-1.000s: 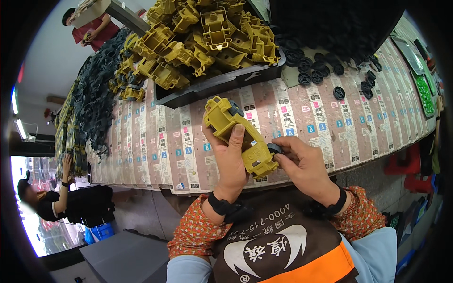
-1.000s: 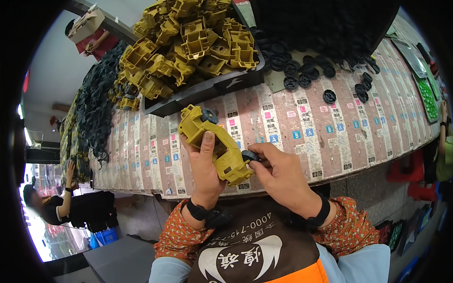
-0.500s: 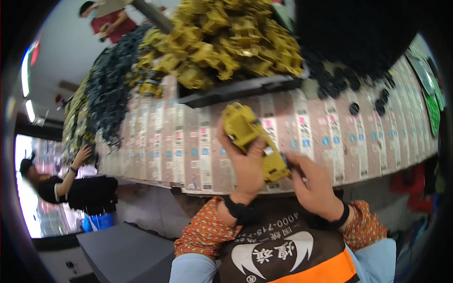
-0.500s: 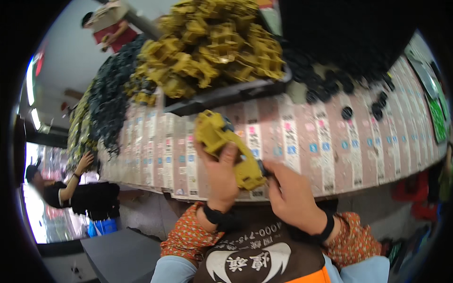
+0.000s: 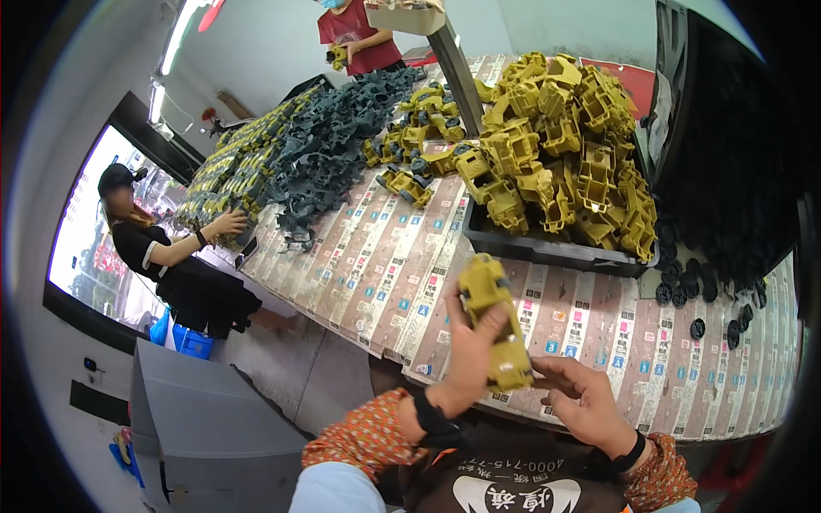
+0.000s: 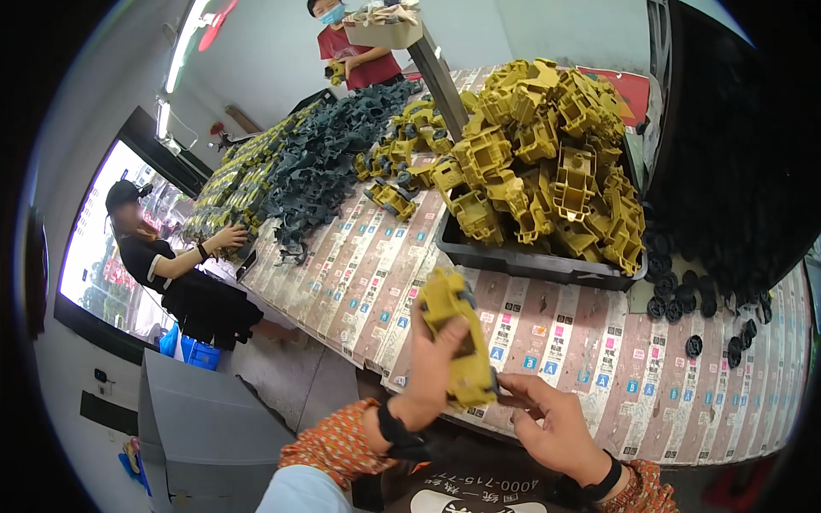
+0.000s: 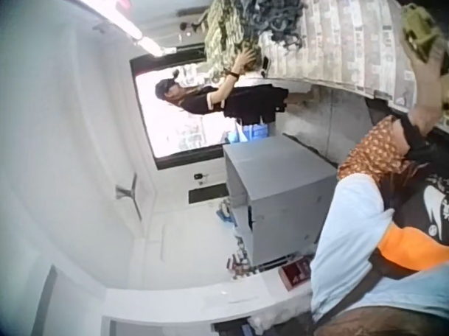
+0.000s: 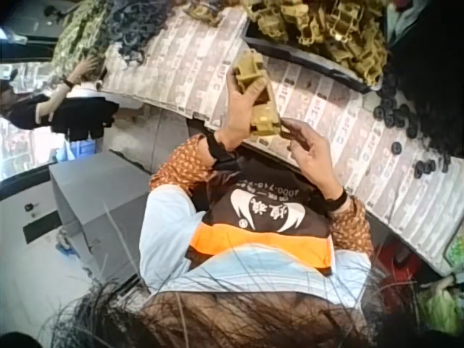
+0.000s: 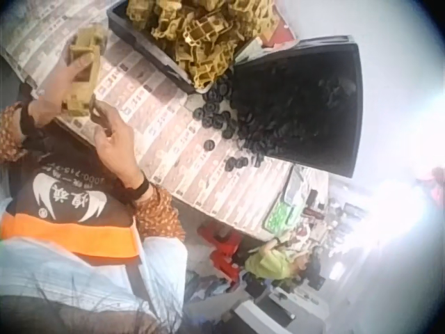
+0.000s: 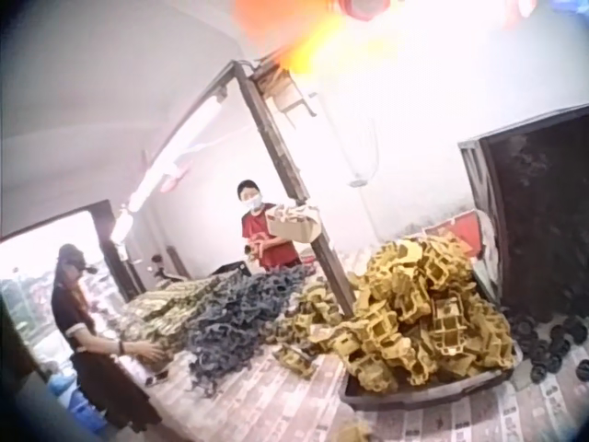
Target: The person repeatedly picks up yellow plastic housings and black circular components from a table. They insert the black components into the yellow housings by hand and place the assembled units into a pile. The process is repetitive and involves handling multiple identical parts.
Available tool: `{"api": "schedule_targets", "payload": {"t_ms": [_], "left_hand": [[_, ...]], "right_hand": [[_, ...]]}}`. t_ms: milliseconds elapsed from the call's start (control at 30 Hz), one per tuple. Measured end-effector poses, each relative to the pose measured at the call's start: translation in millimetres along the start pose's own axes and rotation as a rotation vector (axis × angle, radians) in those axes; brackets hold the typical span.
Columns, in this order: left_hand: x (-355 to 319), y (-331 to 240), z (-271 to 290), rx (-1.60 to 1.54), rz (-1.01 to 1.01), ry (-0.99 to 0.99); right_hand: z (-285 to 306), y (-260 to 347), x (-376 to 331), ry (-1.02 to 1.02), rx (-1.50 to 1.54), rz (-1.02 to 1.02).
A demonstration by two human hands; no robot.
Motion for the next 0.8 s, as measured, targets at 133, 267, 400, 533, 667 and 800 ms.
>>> {"api": "schedule_targets", "payload": {"t_ms": [133, 267, 400, 533, 667, 800], "left_hand": [[72.5, -54.4, 64.6, -0.048, 0.277, 0.094], [212.0, -100.2, 176.8, -0.291, 0.089, -0.018], [266.3, -151.3, 154.9, -0.377, 0.013, -0.290], [260.6, -158.3, 70.2, 0.328, -0.155, 0.112], [268.4, -135.3, -36.0, 0.931, -0.017, 0.443], [249.4, -136.2, -69.5, 1.124, 0.091, 0.460]], "right_hand": [[24.5, 17.8, -8.4, -0.209, -0.171, 0.095], [49.5, 0.2, -32.8, -0.332, -0.017, -0.093], [65.4, -14.2, -65.6, -0.408, -0.035, -0.163], [78.5, -24.4, -87.4, -0.516, 0.016, -0.173], [90.8, -24.5, -99.8, -0.601, -0.007, -0.138], [97.8, -13.7, -100.8, -0.581, -0.204, -0.133]]}}
Point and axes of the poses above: each hand's wrist, its own x-axis towards the middle knuckle, its own z-axis out of the back of the hand, y = z × x, the point moved 3 cm from there along x, towards the middle knuckle, and after that the axes turned 13 degrees about y, right-handed, at the moved point
